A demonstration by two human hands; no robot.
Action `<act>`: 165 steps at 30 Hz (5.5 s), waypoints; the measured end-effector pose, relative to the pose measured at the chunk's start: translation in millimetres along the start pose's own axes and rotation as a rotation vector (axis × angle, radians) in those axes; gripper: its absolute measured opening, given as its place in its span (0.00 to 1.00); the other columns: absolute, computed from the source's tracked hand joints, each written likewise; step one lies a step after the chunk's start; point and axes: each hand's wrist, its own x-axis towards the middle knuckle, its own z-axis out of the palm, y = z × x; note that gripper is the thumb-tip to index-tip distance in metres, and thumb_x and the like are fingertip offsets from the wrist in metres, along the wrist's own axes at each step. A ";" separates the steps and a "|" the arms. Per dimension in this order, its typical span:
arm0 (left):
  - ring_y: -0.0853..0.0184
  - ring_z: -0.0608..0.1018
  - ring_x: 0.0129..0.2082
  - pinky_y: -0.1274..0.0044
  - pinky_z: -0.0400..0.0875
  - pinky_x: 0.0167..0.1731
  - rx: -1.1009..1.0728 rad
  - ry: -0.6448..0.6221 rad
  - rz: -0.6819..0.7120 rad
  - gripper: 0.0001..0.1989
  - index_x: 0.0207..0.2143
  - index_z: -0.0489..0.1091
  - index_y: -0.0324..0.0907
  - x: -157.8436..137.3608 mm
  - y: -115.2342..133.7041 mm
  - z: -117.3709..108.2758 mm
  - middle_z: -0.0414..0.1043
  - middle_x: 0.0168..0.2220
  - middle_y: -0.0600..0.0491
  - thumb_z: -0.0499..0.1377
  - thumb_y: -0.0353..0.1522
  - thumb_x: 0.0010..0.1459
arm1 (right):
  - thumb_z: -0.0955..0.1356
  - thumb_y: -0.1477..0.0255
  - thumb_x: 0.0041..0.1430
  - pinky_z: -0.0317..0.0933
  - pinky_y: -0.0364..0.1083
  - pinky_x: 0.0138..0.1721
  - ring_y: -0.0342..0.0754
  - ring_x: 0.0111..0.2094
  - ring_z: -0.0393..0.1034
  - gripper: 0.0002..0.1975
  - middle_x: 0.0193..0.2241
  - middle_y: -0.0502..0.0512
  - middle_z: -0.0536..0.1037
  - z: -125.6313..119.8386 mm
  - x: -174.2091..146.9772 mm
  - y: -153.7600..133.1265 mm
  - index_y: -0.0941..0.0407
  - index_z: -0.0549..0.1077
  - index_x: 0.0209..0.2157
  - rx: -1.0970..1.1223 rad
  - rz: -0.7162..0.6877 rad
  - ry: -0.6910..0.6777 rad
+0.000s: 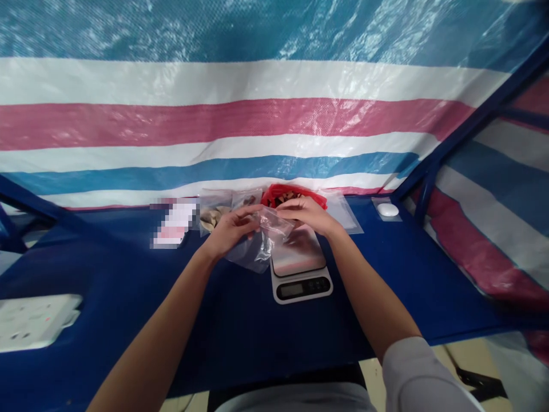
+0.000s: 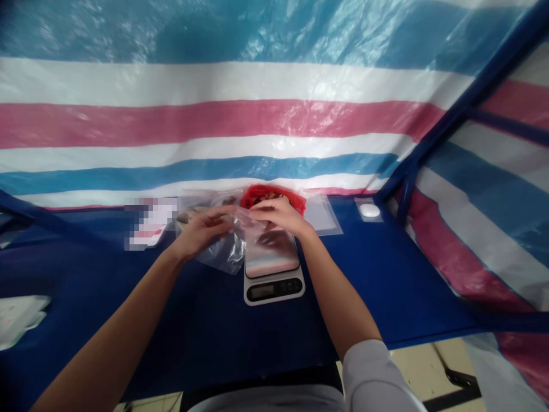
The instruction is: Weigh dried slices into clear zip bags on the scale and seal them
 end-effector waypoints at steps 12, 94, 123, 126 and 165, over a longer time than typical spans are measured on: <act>0.67 0.75 0.32 0.77 0.70 0.37 0.430 0.229 0.304 0.12 0.39 0.82 0.47 6.6 24.8 13.5 0.78 0.46 0.50 0.69 0.38 0.52 | 0.74 0.65 0.50 0.63 0.42 0.22 0.43 0.24 0.70 0.09 0.28 0.52 0.80 -12.9 4.2 -10.2 0.55 0.82 0.32 -0.175 -0.094 0.043; 0.40 0.63 0.65 0.50 0.61 0.62 0.857 0.180 0.419 0.59 0.69 0.47 0.34 17.0 -20.6 71.5 0.60 0.64 0.31 0.68 0.55 0.47 | 0.69 0.67 0.55 0.61 0.39 0.23 0.40 0.22 0.67 0.11 0.21 0.49 0.76 -14.4 -9.1 -29.3 0.58 0.80 0.26 -0.408 -0.102 0.026; 0.53 0.78 0.49 0.60 0.75 0.50 0.725 0.238 0.494 0.28 0.55 0.68 0.41 20.2 -15.3 62.4 0.75 0.47 0.43 0.67 0.39 0.54 | 0.70 0.64 0.61 0.60 0.43 0.33 0.44 0.30 0.71 0.11 0.28 0.51 0.81 0.1 -16.6 -42.0 0.54 0.83 0.33 -0.771 -0.342 -0.013; 0.54 0.78 0.47 0.61 0.76 0.48 0.727 0.232 0.487 0.27 0.55 0.69 0.40 20.4 -16.6 61.9 0.75 0.46 0.43 0.66 0.39 0.54 | 0.71 0.62 0.60 0.56 0.43 0.31 0.43 0.26 0.66 0.11 0.24 0.50 0.78 -0.4 -14.3 -40.4 0.54 0.83 0.31 -0.845 -0.313 -0.018; 0.54 0.77 0.52 0.59 0.71 0.55 0.760 0.243 0.539 0.28 0.54 0.69 0.43 17.9 -11.3 53.7 0.75 0.50 0.44 0.68 0.43 0.54 | 0.71 0.63 0.60 0.62 0.44 0.36 0.47 0.34 0.75 0.10 0.33 0.52 0.83 -14.3 -3.3 -21.3 0.52 0.84 0.37 -0.810 -0.201 0.088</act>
